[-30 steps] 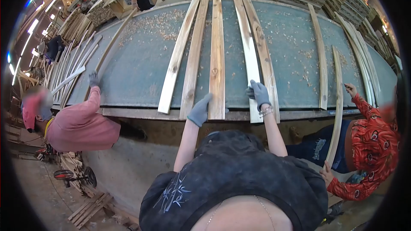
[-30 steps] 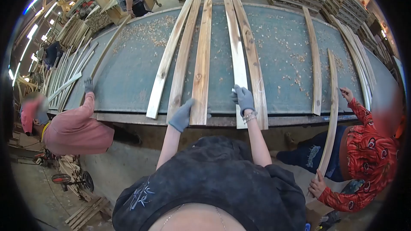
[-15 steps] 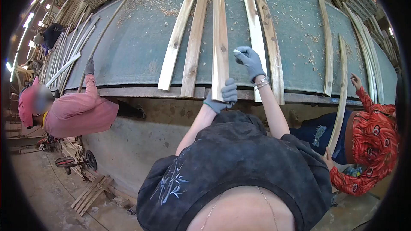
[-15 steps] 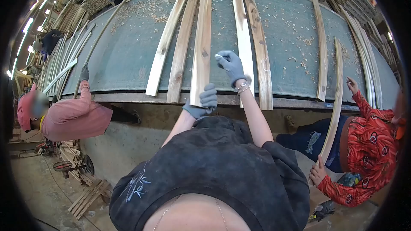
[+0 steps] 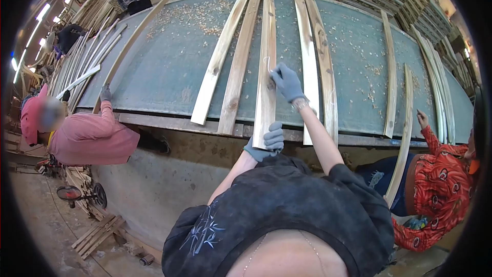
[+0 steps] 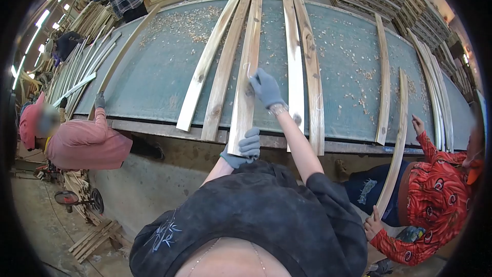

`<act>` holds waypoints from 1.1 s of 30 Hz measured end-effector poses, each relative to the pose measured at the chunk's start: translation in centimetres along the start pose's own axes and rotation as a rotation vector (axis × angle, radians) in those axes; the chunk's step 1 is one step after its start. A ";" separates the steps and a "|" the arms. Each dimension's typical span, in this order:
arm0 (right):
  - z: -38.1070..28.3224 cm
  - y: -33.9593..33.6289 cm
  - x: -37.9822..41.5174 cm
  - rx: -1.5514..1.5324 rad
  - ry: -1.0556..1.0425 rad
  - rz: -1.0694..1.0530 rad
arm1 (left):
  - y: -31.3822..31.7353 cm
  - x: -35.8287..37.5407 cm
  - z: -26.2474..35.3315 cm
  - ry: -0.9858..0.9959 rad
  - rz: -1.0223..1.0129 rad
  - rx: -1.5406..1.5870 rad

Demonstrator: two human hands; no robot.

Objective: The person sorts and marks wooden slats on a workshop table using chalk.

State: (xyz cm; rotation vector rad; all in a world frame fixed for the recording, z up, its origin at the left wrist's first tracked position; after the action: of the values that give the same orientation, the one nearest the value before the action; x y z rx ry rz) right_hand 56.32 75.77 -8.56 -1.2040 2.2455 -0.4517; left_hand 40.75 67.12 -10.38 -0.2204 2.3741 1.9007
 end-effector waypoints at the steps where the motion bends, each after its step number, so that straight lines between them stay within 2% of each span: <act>1: 1.1 -0.7 0.1 0.004 -0.002 -0.001 | -0.1 -0.1 0.0 -0.009 -0.006 -0.007; 3: 4.6 -1.6 1.6 0.107 0.207 0.069 | 0.0 -0.2 -0.8 -0.027 -0.012 0.042; 4: 4.0 -1.7 1.9 0.104 0.206 0.071 | -0.1 -0.3 -0.6 -0.028 -0.010 0.039; 6: 4.7 -1.0 3.3 -0.706 0.597 0.137 | -0.8 -0.5 -0.4 -0.130 -0.036 -0.035; 7: 4.6 0.4 4.0 -1.078 0.718 0.083 | -2.4 -0.1 0.0 -0.137 0.177 -0.165; 8: 4.7 0.9 4.3 -1.080 0.719 0.082 | -2.4 0.3 -0.7 -0.147 0.253 -0.114; 9: 4.6 1.5 4.2 -1.149 0.699 0.075 | -5.7 1.0 0.9 -0.055 0.501 -0.498; 10: 4.6 2.0 4.2 -1.217 0.679 0.068 | -5.9 1.5 2.5 0.044 0.743 -0.884; 11: 5.1 1.8 4.5 -1.072 0.698 0.145 | -4.0 2.0 4.4 0.270 0.944 -1.800; 12: 5.4 1.7 4.7 -1.075 0.698 0.144 | -3.8 2.5 4.9 0.012 1.092 -2.187; 14: 5.8 0.3 5.9 -0.985 0.863 0.333 | -2.2 3.6 5.7 0.148 1.479 -2.727; 15: 5.6 0.4 6.0 -1.211 0.893 0.156 | -1.6 4.6 6.3 0.200 1.643 -2.753; 16: 5.8 0.3 5.7 -1.369 0.886 0.129 | -0.9 5.6 7.1 0.259 1.810 -2.769; 17: 5.7 -0.4 5.8 -1.275 0.887 0.187 | -1.1 6.4 7.8 0.260 1.813 -2.765; 19: 5.9 -1.1 5.9 -1.180 0.887 0.243 | -2.2 9.1 9.7 0.174 2.153 -2.607; 21: 8.0 -3.2 6.2 -0.709 0.802 0.498 | -3.2 10.7 11.4 0.170 2.112 -2.573; 22: 10.9 -3.0 6.6 -0.710 0.801 0.498 | -3.5 11.1 11.9 0.166 2.071 -2.541; 24: 16.6 -0.9 6.7 -0.978 0.756 0.200 | -2.0 10.4 11.8 0.123 2.084 -2.614; 25: 15.3 -1.6 7.4 -0.784 0.709 0.110 | -2.4 10.4 12.2 0.178 1.944 -2.534; 26: 14.0 -1.9 7.9 -0.783 0.710 0.110 | -2.6 10.4 12.6 0.226 1.806 -2.447; 28: 11.4 -2.8 8.5 -0.499 0.755 0.198 | -3.5 10.5 12.8 0.217 1.197 -1.585; 29: 9.8 -3.0 8.4 -0.232 0.699 0.171 | -6.3 10.7 12.6 0.271 0.907 -0.938; 30: 10.0 -2.5 8.6 -0.230 0.707 0.160 | -0.3 8.7 9.1 0.233 0.791 -0.717; 31: 10.4 -1.6 8.4 -0.059 0.667 0.086 | 2.0 8.0 8.1 0.252 0.736 -0.710; 33: 11.5 -0.2 8.3 0.179 0.587 0.004 | 2.8 8.0 7.8 0.268 0.648 -0.632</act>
State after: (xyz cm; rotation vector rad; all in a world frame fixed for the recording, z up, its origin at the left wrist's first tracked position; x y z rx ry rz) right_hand 59.71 68.32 -20.11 -1.0675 2.6064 -1.0976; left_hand 32.22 74.89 -10.71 0.3226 2.0461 3.0657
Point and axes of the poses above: each hand's wrist, its own x-axis away from the middle knuckle, its own y-axis out of the palm, z = x × y, the point moved 5 cm from there along -x, towards the middle knuckle, and after that the axes turned 3 degrees about -x, right-handed, at the moved point
